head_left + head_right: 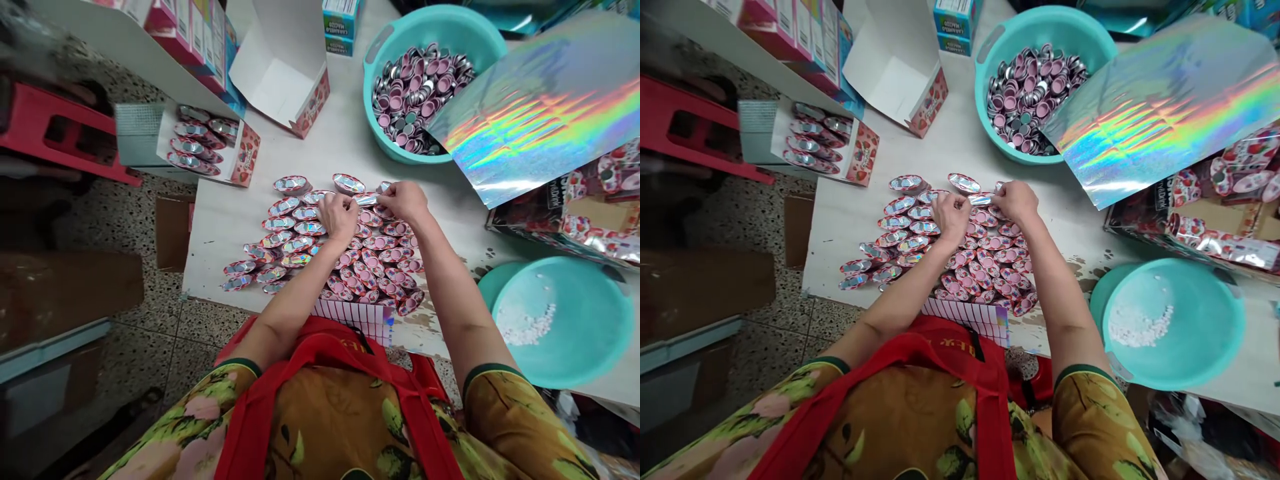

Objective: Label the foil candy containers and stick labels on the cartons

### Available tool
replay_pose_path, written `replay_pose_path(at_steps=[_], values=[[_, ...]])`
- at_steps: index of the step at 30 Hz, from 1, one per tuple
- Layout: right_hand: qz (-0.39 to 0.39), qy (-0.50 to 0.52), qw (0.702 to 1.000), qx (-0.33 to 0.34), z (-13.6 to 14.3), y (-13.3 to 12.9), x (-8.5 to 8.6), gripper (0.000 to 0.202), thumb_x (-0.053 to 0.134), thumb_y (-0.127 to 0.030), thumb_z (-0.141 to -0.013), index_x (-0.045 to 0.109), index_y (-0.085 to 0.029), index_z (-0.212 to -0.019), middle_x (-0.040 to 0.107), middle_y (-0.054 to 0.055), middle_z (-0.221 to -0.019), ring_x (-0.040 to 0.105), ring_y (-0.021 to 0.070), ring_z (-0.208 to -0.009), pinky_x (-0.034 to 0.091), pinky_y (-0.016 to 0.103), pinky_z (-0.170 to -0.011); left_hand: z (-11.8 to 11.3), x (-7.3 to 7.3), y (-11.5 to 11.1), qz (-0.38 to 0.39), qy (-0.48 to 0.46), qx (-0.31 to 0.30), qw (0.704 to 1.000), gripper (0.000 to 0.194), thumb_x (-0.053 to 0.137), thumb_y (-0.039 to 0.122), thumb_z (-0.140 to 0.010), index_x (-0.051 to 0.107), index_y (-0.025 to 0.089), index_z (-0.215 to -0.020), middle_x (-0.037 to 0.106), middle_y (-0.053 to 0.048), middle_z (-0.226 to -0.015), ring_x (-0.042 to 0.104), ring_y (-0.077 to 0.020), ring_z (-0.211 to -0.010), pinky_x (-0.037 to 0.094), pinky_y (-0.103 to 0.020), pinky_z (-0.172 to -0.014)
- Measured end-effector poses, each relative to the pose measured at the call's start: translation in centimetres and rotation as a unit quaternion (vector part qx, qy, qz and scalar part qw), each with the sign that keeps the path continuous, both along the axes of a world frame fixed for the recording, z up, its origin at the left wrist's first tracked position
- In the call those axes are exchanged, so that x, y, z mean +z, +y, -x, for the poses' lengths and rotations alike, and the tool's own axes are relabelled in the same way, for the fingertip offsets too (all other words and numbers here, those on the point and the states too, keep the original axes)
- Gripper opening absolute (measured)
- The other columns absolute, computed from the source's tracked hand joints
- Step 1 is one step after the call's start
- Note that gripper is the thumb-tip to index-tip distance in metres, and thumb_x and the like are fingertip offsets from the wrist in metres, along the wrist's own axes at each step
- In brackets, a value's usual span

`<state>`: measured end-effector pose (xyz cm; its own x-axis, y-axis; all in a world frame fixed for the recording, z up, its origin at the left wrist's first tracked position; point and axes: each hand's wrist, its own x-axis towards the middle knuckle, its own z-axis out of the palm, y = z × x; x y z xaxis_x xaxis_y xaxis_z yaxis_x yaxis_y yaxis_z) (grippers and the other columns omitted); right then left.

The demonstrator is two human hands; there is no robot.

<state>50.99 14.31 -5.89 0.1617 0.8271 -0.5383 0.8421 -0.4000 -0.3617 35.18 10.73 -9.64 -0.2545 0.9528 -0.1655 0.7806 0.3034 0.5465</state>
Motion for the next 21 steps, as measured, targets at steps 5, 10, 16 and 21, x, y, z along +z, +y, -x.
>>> replay_pose_path(at_steps=[5, 10, 16, 21], values=[[-0.016, -0.063, 0.997, -0.031, 0.0, 1.4, -1.9, 0.014, 0.074, -0.033, -0.074, 0.072, -0.020, -0.075, 0.069, 0.007, -0.074, 0.065, 0.0271, -0.082, 0.049, 0.037, -0.076, 0.1, -1.5, 1.3, -0.005, 0.003, -0.018, 1.000, 0.006, 0.065, 0.028, -0.088, 0.063, 0.022, -0.088, 0.063, -0.009, -0.105, 0.050, -0.0314, -0.116, 0.040, -0.048, -0.101], [-0.161, 0.037, 0.982, -0.088, -0.8, -2.7, -1.6, 0.027, 0.065, -0.043, -0.086, 0.069, -0.019, -0.096, 0.070, 0.008, -0.094, 0.064, 0.0242, -0.091, 0.050, 0.039, -0.083, 3.2, -0.5, 1.7, 0.003, -0.048, -0.084, 0.995, 0.020, 0.065, 0.037, -0.090, 0.060, 0.024, -0.104, 0.061, -0.010, -0.114, 0.046, -0.0322, -0.124, 0.040, -0.049, -0.103], [0.008, 0.292, 0.954, -0.072, -1.2, -20.4, 2.6, 0.042, 0.076, -0.053, -0.074, 0.073, -0.021, -0.101, 0.072, 0.006, -0.091, 0.064, 0.0216, -0.082, 0.050, 0.035, -0.074, 5.4, 4.6, -9.9, 0.087, -0.159, -0.413, 0.893, 0.024, 0.052, 0.039, -0.099, 0.067, 0.021, -0.093, 0.062, -0.004, -0.095, 0.060, -0.0194, -0.095, 0.049, -0.034, -0.090], [0.092, 0.298, 0.943, -0.115, -0.5, -28.2, 2.3, 0.037, 0.059, -0.053, -0.084, 0.066, -0.020, -0.071, 0.064, 0.002, -0.066, 0.055, 0.0168, -0.065, 0.044, 0.031, -0.065, 3.5, 6.0, -17.9, 0.158, -0.092, -0.557, 0.810, 0.026, 0.054, 0.033, -0.098, 0.065, 0.018, -0.117, 0.060, -0.007, -0.106, 0.061, -0.0201, -0.096, 0.051, -0.031, -0.082]])
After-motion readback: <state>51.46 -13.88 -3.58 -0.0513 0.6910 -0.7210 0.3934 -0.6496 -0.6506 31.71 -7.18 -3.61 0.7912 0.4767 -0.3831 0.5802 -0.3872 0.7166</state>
